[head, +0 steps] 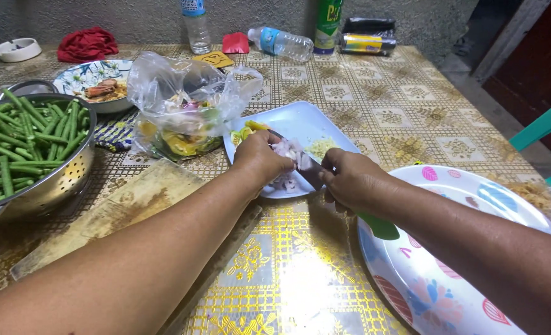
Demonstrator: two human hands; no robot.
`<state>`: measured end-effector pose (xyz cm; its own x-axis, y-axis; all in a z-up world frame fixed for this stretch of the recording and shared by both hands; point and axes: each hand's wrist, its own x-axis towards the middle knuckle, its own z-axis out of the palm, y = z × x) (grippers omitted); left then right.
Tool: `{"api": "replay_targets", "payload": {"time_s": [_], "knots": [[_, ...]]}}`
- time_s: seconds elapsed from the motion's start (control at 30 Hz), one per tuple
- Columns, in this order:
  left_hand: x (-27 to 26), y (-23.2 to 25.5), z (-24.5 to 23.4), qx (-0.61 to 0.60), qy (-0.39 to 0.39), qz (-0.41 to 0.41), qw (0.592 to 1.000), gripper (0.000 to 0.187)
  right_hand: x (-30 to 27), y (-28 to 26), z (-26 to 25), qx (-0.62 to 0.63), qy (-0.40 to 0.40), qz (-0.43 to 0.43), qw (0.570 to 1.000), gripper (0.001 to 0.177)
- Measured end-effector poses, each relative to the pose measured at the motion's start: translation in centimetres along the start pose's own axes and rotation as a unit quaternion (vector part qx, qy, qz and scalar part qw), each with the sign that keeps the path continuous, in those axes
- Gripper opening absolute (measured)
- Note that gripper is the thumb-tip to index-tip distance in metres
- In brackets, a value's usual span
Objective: The person is chopping garlic and onions on a wooden cutting board using a knife.
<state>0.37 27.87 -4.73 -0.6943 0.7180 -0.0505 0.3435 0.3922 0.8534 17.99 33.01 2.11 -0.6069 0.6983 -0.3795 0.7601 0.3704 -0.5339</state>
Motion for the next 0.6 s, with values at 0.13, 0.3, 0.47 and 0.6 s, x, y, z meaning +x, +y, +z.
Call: {"api": "replay_targets", "payload": {"time_s": [0.13, 0.3, 0.47, 0.6], "knots": [[0.2, -0.2, -0.8, 0.092, -0.037, -0.010, 0.995, 0.062, 0.4, 1.1, 0.9, -0.058, 0.023, -0.030, 0.998, 0.026], [-0.2, 0.9, -1.9, 0.150, -0.080, -0.039, 0.985, 0.053, -0.7, -0.1, 1.1, -0.199, 0.050, -0.014, 0.979, 0.030], [-1.2, 1.3, -1.9, 0.245, -0.094, 0.015, 0.965, 0.046, -0.6, 0.2, 1.1, -0.214, 0.050, -0.014, 0.975, 0.030], [-1.8, 0.7, -1.8, 0.263, -0.081, 0.075, 0.958, 0.043, -1.4, 0.0, 1.0, -0.188, 0.055, -0.003, 0.981, 0.031]]}}
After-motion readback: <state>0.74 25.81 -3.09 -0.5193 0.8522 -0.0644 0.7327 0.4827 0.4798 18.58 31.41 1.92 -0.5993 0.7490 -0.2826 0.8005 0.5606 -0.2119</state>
